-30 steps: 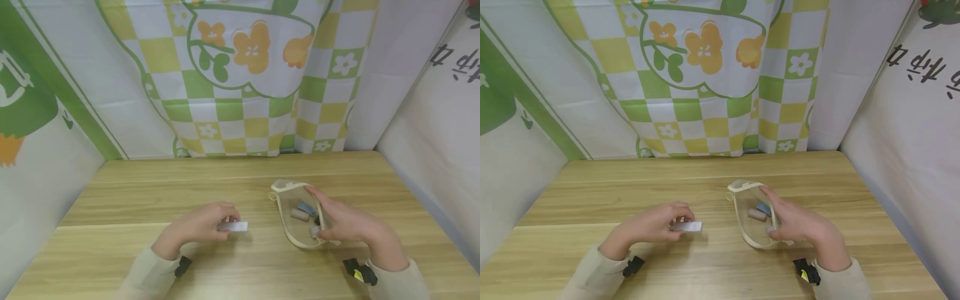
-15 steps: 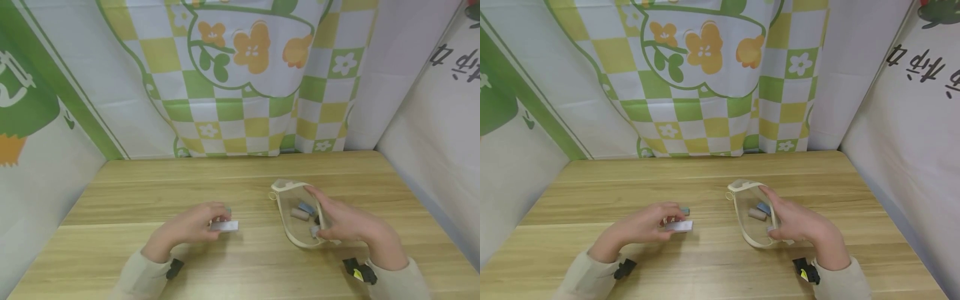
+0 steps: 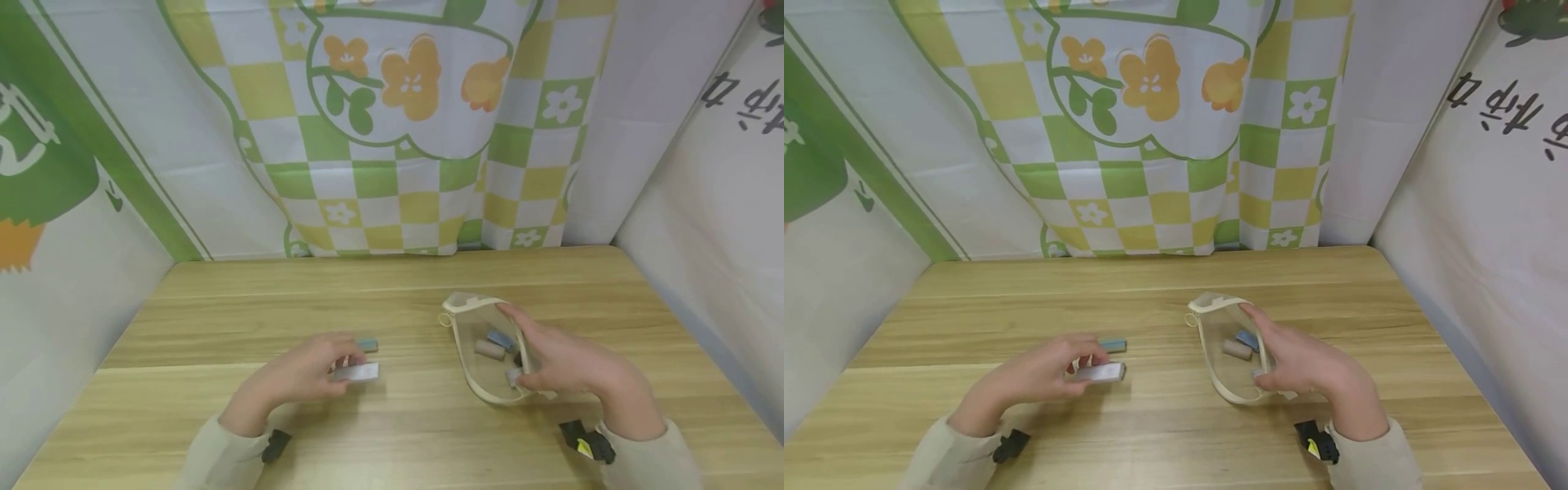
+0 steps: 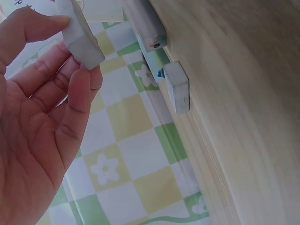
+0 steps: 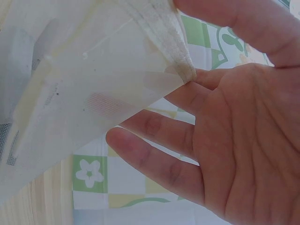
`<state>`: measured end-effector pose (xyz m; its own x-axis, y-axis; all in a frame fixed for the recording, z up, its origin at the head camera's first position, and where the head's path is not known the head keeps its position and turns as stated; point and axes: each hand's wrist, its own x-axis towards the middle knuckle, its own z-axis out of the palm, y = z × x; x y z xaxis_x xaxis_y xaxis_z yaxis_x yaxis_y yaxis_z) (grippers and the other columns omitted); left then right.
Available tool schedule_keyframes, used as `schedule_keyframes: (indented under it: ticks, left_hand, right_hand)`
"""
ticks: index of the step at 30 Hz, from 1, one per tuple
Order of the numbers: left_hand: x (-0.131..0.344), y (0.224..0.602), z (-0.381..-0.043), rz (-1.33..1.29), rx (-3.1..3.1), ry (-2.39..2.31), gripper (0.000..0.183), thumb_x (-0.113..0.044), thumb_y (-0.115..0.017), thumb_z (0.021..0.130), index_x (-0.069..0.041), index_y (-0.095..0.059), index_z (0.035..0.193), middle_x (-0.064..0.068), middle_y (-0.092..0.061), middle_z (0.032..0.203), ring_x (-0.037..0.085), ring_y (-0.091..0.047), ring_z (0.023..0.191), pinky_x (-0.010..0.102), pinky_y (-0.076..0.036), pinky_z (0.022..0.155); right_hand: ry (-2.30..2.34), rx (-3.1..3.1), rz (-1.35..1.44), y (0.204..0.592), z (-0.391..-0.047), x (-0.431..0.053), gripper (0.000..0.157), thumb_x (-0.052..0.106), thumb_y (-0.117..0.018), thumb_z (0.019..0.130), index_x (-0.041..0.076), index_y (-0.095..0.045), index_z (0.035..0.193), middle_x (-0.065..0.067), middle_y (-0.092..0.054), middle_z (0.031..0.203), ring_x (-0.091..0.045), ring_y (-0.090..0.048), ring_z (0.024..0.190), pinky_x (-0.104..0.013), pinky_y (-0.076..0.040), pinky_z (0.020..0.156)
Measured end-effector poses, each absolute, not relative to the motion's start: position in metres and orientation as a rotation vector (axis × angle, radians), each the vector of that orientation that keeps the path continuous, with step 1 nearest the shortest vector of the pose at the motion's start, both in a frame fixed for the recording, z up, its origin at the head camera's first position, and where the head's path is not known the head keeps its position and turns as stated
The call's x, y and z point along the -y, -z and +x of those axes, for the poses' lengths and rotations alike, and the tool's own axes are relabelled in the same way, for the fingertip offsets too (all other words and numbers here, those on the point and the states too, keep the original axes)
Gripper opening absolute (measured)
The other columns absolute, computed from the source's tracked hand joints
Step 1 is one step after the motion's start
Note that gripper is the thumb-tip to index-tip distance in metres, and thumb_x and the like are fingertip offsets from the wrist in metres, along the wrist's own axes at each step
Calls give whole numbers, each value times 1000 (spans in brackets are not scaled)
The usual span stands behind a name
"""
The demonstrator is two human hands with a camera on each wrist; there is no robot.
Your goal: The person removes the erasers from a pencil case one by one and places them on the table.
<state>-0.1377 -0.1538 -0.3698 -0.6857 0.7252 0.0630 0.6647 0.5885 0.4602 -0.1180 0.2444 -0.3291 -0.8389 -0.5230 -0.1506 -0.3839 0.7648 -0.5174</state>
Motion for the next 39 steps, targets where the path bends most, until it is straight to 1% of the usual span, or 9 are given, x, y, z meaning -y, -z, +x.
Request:
schedule_keyframes:
  ticks: [3, 6, 8, 10, 14, 20, 23, 30, 39]
  left_hand:
    - [156, 370, -137, 1173, -2681, -693, 33, -5, -71, 76, -11, -70, 109, -6, -62, 97, 6, -54, 83, 20, -49, 70]
    - [159, 371, -137, 1146, -2677, -698, 34, -5, -70, 75, -11, -69, 109, -7, -62, 96, 6, -54, 83, 21, -50, 71]
    - [161, 371, -137, 1118, -2678, -697, 35, -6, -70, 75, -11, -69, 109, -8, -61, 96, 6, -54, 83, 21, -50, 71]
    - [163, 373, -138, 1095, -2680, -695, 35, -6, -70, 75, -12, -70, 109, -9, -61, 95, 6, -54, 82, 20, -50, 70]
    - [166, 375, -137, 1070, -2673, -704, 35, -6, -70, 74, -13, -70, 109, -9, -62, 96, 5, -54, 82, 20, -50, 69]
    - [171, 378, -137, 1045, -2668, -702, 35, -6, -71, 75, -15, -70, 108, -9, -64, 99, 5, -54, 83, 21, -50, 71]
    - [171, 378, -136, 1023, -2666, -688, 35, -6, -73, 75, -17, -70, 107, -10, -64, 99, 4, -55, 83, 21, -50, 73]
    - [171, 381, -135, 991, -2643, -669, 33, -5, -72, 74, -19, -69, 104, -13, -62, 96, 5, -54, 83, 23, -50, 74]
    - [171, 382, -136, 971, -2634, -654, 34, -3, -72, 72, -15, -70, 103, -11, -62, 93, 7, -53, 82, 24, -48, 73]
  right_hand:
    - [694, -2685, -704, 329, -118, -245, 108, 22, -81, 79, 10, -8, 158, -37, -43, 145, -34, -65, 105, -61, -46, 100]
    - [702, -2667, -693, 329, -118, -244, 108, 22, -80, 79, 11, -7, 158, -36, -41, 147, -30, -66, 100, -60, -46, 100]
    - [709, -2657, -686, 328, -118, -244, 108, 22, -80, 80, 12, -7, 158, -35, -39, 149, -28, -65, 102, -60, -46, 101]
    - [712, -2649, -678, 328, -118, -244, 108, 22, -80, 81, 12, -6, 159, -34, -38, 150, -25, -65, 100, -60, -46, 101]
    - [711, -2647, -674, 328, -118, -244, 107, 22, -79, 81, 13, -6, 159, -34, -36, 151, -26, -64, 102, -60, -45, 102]
    - [708, -2657, -673, 328, -117, -244, 107, 22, -79, 82, 12, -5, 159, -33, -31, 154, -39, -59, 118, -62, -42, 105]
    - [704, -2660, -675, 328, -117, -244, 107, 23, -79, 82, 12, -5, 159, -32, -31, 155, -43, -56, 122, -62, -41, 105]
    - [699, -2655, -666, 329, -117, -243, 106, 22, -78, 83, 13, -5, 159, -32, -32, 155, -40, -58, 119, -62, -41, 105]
    - [708, -2650, -681, 330, -118, -245, 106, 24, -78, 83, 13, -5, 159, -33, -32, 154, -42, -58, 120, -63, -41, 104]
